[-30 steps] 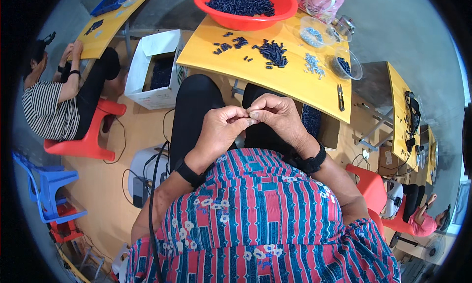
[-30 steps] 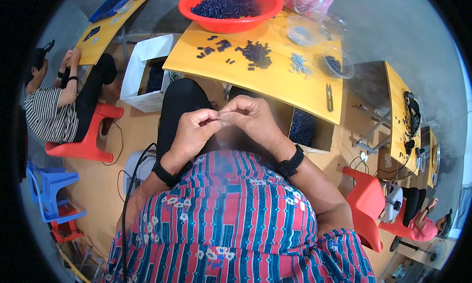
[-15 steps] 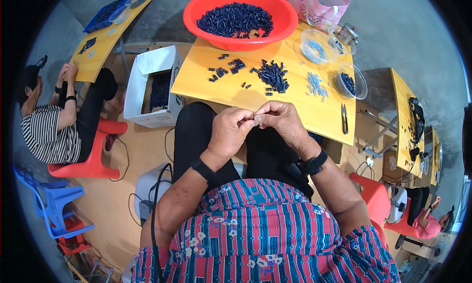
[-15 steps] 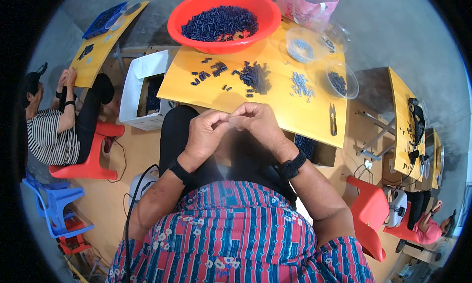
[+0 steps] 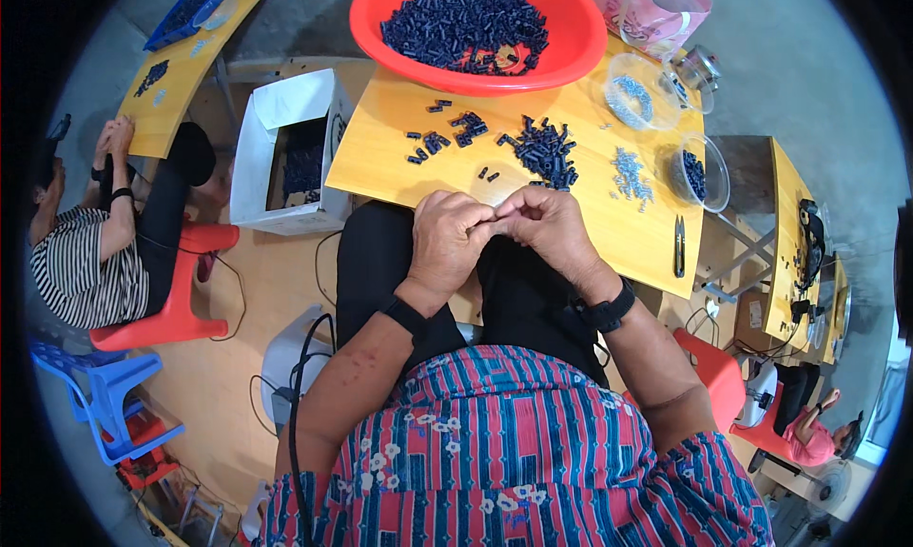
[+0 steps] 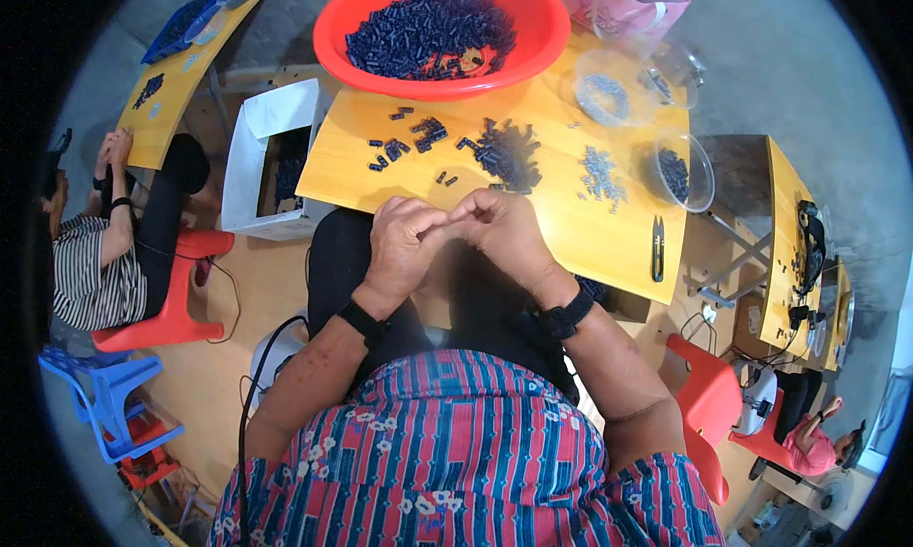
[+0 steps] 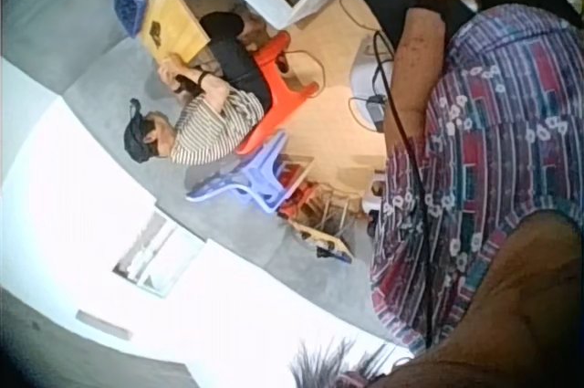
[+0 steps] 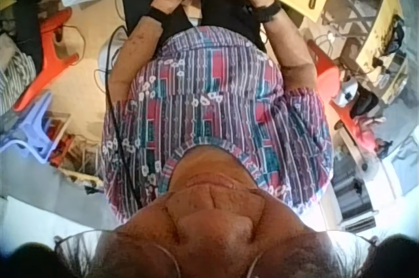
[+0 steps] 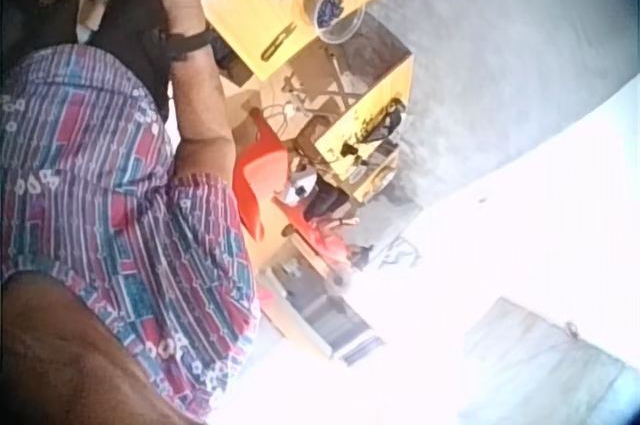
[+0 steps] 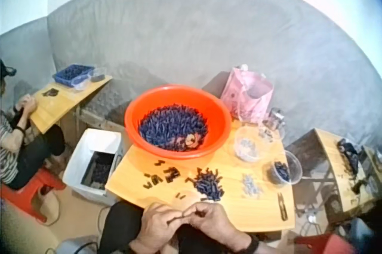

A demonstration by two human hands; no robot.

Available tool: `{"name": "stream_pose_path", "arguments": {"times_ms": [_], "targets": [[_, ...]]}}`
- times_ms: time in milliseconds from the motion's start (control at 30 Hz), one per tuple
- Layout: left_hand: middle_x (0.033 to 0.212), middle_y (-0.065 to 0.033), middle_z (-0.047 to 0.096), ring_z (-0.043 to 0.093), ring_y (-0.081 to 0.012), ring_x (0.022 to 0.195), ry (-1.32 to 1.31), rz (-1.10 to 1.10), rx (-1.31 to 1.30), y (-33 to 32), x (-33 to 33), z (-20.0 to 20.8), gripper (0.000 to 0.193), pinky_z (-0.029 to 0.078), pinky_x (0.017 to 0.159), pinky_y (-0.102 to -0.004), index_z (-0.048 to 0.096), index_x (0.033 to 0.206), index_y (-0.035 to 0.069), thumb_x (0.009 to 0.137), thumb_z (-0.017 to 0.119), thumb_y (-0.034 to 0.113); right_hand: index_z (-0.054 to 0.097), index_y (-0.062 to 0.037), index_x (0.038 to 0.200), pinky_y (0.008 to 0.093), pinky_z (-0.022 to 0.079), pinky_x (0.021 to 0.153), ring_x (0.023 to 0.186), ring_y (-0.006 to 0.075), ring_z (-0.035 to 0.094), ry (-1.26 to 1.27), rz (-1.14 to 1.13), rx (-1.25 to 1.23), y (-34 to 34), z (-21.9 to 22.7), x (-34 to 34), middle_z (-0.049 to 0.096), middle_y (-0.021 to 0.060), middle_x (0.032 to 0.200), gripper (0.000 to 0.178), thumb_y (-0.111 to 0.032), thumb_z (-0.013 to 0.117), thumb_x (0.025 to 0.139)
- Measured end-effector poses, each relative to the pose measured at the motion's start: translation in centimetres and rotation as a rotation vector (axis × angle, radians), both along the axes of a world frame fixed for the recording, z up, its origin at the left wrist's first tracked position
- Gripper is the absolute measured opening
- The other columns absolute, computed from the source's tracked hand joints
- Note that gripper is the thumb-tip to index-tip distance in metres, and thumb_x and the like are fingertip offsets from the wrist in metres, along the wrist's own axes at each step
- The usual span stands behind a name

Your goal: Assembling small blue plastic components on a table in a manufacturing workshop.

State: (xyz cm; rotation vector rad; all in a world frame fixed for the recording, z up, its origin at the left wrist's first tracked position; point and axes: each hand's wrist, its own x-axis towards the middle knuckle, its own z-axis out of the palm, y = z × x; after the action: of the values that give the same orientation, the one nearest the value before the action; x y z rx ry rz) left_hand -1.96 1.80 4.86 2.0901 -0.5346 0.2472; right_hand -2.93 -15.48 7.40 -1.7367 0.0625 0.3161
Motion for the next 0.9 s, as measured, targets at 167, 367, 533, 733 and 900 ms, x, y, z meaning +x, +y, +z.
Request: {"name": "stream_pose_path", "arguments": {"times_ms": [167, 367, 533, 733, 900], "targets": [[0.076, -0.0048, 0.065, 0.058, -0.0261, 0.077, -0.048, 0.01, 0.004, -0.2, 0.2, -0.6, 0.01, 0.043, 0.074, -0.0374, 0.07, 0.075, 0.009, 0.07, 0.076, 0.014, 0.065, -0.0015, 0.103, 0.0222, 0.046, 0.067, 0.076, 0.008, 0.056, -0.15, -0.099, 0.474, 0.3, 1.2, 1.4, 0.061, 0.0028, 0.089, 0.025, -0.025, 0.056, 0.097], [0.078, -0.0042, 0.065, 0.059, -0.0249, 0.084, -0.057, 0.034, 0.004, -0.2, 0.3, -1.3, 0.012, 0.043, 0.08, -0.0397, 0.071, 0.078, 0.01, 0.069, 0.075, 0.016, 0.062, 0.0016, 0.111, 0.03, 0.044, 0.089, 0.095, 0.0191, 0.057, -0.455, 0.13, 0.191, 3.2, 1.8, 3.2, 0.06, 0.0096, 0.103, 0.041, -0.034, 0.051, 0.096], [0.085, -0.0095, 0.064, 0.06, -0.0312, 0.09, 0.052, -0.018, -0.235, -0.4, 0.2, -1.4, 0.016, 0.044, 0.082, -0.0415, 0.068, 0.086, 0.004, 0.071, 0.07, 0.011, 0.062, -0.0028, 0.114, 0.0393, 0.042, 0.096, 0.107, 0.0334, 0.055, -0.761, 0.309, -0.113, 4.4, -0.1, 3.3, 0.059, 0.0163, 0.11, 0.05, -0.045, 0.057, 0.088], [0.095, -0.0126, 0.059, 0.056, -0.0324, 0.099, 0.155, -0.091, -0.286, 0.6, -0.3, -2.3, 0.03, 0.044, 0.087, -0.0414, 0.06, 0.1, 0.001, 0.073, 0.07, 0.012, 0.061, -0.0097, 0.114, 0.0407, 0.047, 0.09, 0.103, 0.0342, 0.056, -0.888, 0.363, -0.28, 5.2, 0.0, 2.9, 0.058, 0.0126, 0.11, 0.056, -0.044, 0.072, 0.072], [0.106, -0.0169, 0.052, 0.053, -0.0339, 0.101, 0.09, -0.066, -0.263, 0.4, -0.1, -2.6, 0.045, 0.044, 0.086, -0.041, 0.05, 0.113, 0.001, 0.075, 0.069, 0.013, 0.061, -0.008, 0.116, 0.0421, 0.047, 0.09, 0.104, 0.0363, 0.057, -0.86, 0.425, -0.329, 5.5, -0.6, 2.9, 0.058, 0.015, 0.112, 0.067, -0.064, 0.058, 0.08]]}}
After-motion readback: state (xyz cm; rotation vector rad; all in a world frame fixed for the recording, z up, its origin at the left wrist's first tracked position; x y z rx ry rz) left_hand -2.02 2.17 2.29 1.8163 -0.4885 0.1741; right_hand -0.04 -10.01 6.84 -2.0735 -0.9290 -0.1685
